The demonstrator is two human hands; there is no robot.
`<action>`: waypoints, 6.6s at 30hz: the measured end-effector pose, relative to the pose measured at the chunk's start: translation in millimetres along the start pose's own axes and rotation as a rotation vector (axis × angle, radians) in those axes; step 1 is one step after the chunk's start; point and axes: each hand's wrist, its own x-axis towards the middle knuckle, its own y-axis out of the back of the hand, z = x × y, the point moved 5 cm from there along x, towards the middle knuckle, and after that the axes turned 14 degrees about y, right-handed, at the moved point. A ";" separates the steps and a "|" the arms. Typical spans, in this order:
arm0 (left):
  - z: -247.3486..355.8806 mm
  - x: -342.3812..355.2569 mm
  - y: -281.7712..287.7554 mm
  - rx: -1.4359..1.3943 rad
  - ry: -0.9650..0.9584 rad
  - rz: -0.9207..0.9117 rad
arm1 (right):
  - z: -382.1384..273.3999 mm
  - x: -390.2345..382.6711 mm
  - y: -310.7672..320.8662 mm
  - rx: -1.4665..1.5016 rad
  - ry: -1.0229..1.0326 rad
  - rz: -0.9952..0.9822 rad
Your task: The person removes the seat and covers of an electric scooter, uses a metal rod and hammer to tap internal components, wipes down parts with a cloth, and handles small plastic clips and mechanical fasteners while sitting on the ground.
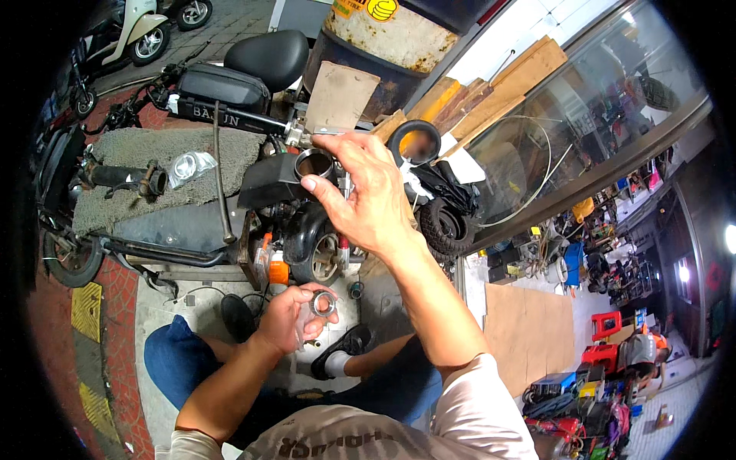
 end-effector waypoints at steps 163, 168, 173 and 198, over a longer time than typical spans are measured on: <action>176.1 -62.3 -125.5 1.567 -1.229 0.957 | 8.7 83.8 74.8 -0.218 -0.026 -0.646; 176.4 -66.1 -111.2 1.461 -1.194 1.124 | -3.1 96.3 95.8 -0.039 -0.034 -0.346; 177.2 -67.1 -104.8 1.393 -1.105 1.186 | 16.9 75.9 46.4 -0.198 -0.062 -0.651; 177.9 -68.1 -101.2 1.380 -1.100 1.134 | -15.1 114.8 77.7 -0.055 0.011 -0.295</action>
